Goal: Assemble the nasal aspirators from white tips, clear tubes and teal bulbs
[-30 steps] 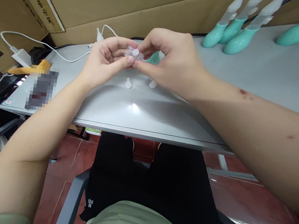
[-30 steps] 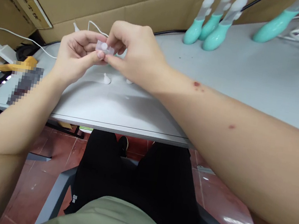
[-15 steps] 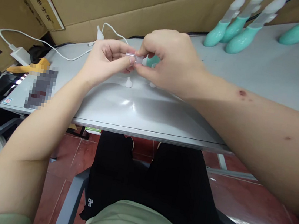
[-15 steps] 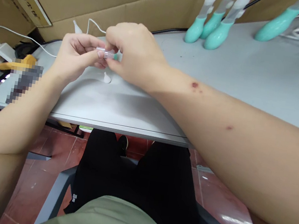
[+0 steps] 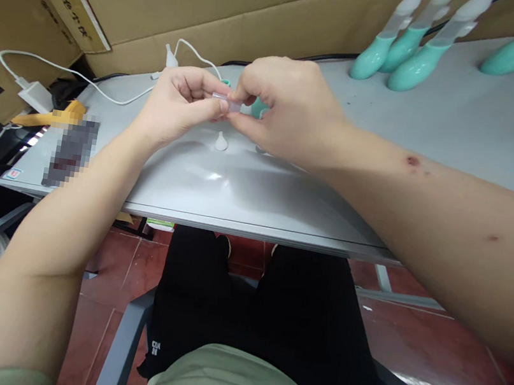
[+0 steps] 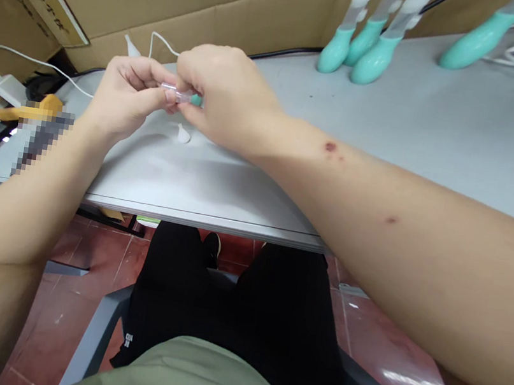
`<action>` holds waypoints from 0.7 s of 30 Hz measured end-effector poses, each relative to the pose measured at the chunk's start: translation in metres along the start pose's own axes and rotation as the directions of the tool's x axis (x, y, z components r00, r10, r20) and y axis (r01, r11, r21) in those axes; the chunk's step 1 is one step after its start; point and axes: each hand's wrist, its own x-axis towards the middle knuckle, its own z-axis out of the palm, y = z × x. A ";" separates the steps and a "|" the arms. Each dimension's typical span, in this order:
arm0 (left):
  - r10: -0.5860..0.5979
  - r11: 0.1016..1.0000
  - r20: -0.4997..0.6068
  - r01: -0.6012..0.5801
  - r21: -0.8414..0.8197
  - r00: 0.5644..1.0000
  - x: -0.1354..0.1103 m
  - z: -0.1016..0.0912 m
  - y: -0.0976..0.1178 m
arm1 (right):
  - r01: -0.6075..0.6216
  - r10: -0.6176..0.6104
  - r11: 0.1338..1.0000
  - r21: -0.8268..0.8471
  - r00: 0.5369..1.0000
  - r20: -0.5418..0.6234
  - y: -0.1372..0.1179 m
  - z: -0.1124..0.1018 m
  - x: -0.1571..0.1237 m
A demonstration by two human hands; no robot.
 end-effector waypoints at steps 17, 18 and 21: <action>0.089 0.983 -0.038 -0.082 0.162 0.995 0.004 -0.012 -0.013 | -0.015 0.035 0.980 0.199 0.994 -0.099 0.014 0.001 0.000; 0.118 0.979 -0.035 -0.110 0.173 0.992 0.004 -0.017 -0.014 | 0.009 0.015 0.982 0.189 0.992 -0.124 0.014 -0.002 -0.002; 0.145 0.965 -0.019 -0.137 0.225 0.989 0.011 -0.037 -0.016 | 0.061 -0.034 0.984 0.170 0.986 -0.161 0.015 -0.009 -0.006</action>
